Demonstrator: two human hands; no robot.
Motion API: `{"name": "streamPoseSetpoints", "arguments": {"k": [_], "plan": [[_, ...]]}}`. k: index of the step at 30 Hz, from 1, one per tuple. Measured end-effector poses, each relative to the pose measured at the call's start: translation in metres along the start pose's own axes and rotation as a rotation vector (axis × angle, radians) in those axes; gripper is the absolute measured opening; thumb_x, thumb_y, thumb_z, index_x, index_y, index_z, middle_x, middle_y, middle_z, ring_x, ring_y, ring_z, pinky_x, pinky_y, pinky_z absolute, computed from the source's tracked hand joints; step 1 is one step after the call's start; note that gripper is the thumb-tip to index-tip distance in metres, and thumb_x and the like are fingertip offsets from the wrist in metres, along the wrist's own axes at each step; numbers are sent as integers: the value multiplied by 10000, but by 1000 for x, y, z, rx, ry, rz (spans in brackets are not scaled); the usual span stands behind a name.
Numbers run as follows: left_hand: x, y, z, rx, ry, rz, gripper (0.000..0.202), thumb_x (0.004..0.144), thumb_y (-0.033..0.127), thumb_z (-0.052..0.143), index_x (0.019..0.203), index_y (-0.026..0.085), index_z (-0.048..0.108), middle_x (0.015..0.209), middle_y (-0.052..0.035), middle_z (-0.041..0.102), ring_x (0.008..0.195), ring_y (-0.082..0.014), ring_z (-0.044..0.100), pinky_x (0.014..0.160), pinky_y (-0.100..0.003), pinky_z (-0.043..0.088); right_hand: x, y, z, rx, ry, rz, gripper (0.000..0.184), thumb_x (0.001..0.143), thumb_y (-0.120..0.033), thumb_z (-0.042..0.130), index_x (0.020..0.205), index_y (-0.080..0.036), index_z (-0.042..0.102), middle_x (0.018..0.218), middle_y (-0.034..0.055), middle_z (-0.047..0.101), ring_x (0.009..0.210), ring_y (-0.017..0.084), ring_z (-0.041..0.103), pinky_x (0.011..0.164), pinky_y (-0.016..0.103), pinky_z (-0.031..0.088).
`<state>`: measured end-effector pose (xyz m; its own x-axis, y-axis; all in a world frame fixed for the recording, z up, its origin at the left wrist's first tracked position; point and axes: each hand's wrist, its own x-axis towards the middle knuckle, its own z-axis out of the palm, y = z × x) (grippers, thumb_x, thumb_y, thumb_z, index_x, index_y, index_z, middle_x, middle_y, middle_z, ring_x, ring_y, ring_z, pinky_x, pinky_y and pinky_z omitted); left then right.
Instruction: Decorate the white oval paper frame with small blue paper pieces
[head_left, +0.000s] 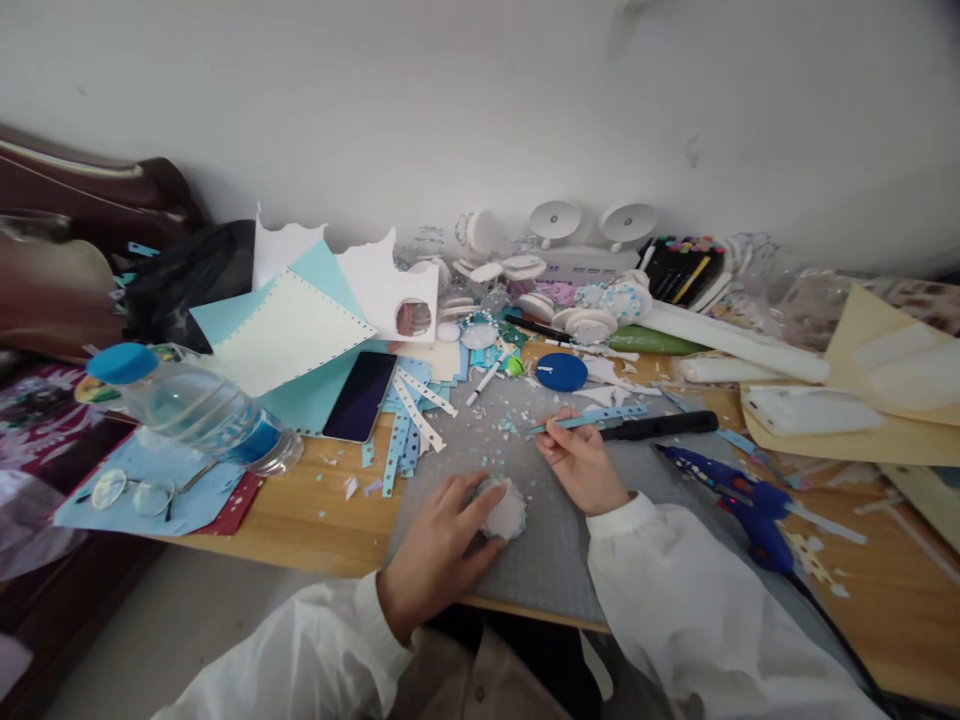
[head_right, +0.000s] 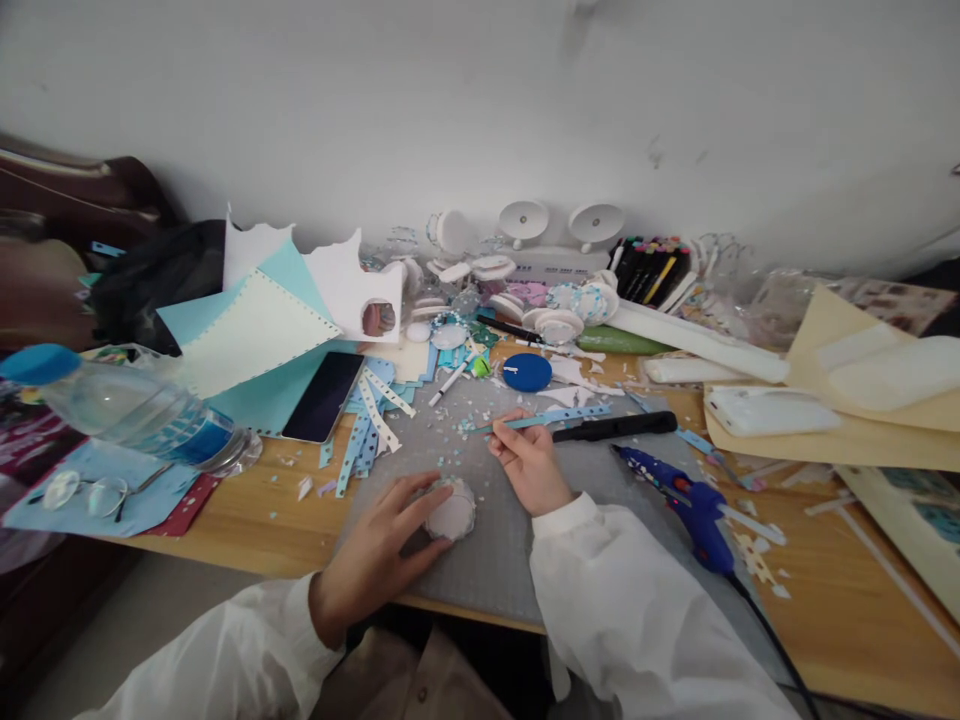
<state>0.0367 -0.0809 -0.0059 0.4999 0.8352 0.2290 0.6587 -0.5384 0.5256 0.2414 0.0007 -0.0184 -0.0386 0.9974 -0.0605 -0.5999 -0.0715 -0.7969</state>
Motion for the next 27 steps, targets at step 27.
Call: {"name": "streamPoseSetpoints", "arguments": {"k": [27], "plan": [[0, 0, 2, 40, 3, 26, 418, 882, 207, 601, 1287, 198, 499, 1244, -120, 549, 1126, -263, 528, 952, -437, 499, -2, -4, 7, -51, 39, -11, 285, 603, -278, 846, 681, -198, 584, 668, -44, 554, 582, 73, 485, 529, 209, 415]]}}
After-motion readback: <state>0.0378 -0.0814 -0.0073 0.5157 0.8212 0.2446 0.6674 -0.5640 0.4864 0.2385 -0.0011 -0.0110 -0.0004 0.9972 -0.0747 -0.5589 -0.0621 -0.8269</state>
